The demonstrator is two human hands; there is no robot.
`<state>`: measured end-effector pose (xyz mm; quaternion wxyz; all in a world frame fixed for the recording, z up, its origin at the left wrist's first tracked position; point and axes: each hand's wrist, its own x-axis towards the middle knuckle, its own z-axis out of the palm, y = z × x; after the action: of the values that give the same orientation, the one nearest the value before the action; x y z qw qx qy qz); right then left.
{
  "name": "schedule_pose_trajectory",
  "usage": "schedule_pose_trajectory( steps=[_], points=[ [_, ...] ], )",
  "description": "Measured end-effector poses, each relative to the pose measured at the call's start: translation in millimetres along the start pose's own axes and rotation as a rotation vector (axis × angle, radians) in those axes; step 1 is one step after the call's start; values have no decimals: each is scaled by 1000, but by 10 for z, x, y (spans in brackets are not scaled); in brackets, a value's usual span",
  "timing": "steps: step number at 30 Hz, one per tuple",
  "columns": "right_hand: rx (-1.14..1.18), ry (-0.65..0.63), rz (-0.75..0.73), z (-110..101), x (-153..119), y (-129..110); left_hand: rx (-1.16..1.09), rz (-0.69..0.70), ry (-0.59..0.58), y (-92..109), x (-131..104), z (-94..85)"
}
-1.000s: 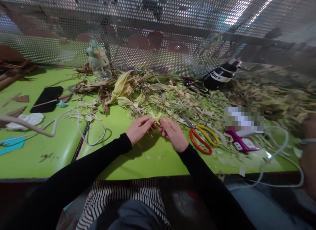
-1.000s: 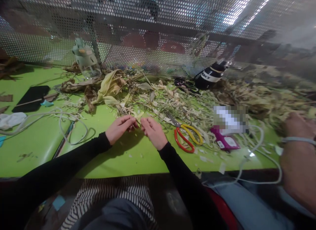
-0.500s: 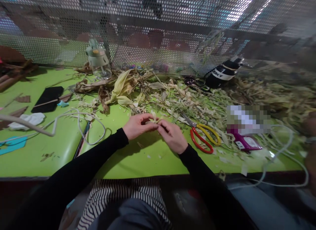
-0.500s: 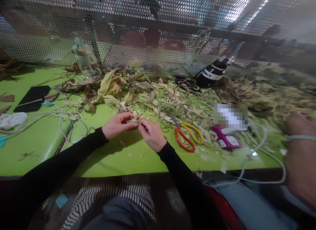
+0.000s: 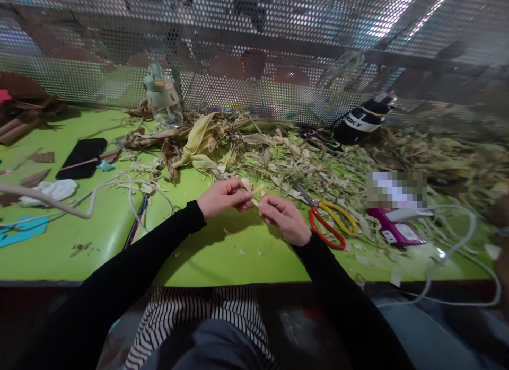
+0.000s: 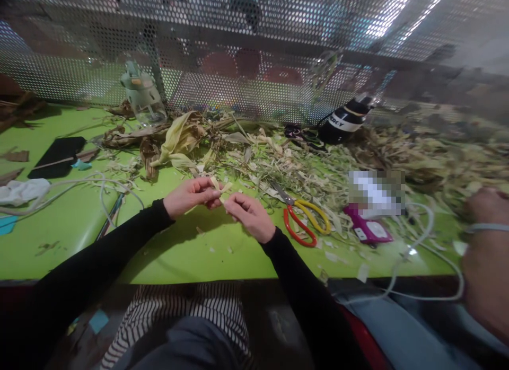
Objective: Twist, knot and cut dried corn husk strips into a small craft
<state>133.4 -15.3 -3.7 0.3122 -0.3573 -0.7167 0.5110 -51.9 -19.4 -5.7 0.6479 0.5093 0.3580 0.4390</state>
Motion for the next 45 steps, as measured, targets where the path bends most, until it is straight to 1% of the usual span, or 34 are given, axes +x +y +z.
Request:
schedule_pose_trajectory(
  steps=[2,4,8,14,17,20,24,27,30,32,34,37,39,43,45],
  points=[
    [-11,143,37,-1,16,31,-19,-14,25,9,0,-21],
    [-45,236,54,7,31,53,-22,-30,21,6,-6,-24],
    [-132,233,22,37,47,48,40,-32,-39,-47,-15,19],
    [-255,184,1,84,37,23,272,-11,-14,-160,-22,97],
    [-283,256,-33,109,25,56,314,-12,14,-187,-30,117],
    [-266,334,-31,117,26,110,234,-38,13,-193,-35,139],
    [-153,348,47,79,51,146,40,-113,18,-156,-32,164],
    [-103,305,102,44,68,123,-154,-171,56,-105,-29,175],
    [-207,242,92,36,70,89,-195,-178,79,-57,-33,184],
    [-325,247,61,44,68,76,-145,-164,84,-35,-38,188],
    [-386,238,37,55,65,76,-82,-156,97,-25,-38,187],
    [-332,205,-23,64,64,100,27,-150,118,-39,-27,172],
    [-282,214,-60,61,65,127,119,-141,115,-57,-22,157],
    [-218,231,-94,52,69,173,295,-61,36,-75,-42,132],
    [-219,247,-118,54,71,181,393,-12,17,-73,-59,120]
  ],
)
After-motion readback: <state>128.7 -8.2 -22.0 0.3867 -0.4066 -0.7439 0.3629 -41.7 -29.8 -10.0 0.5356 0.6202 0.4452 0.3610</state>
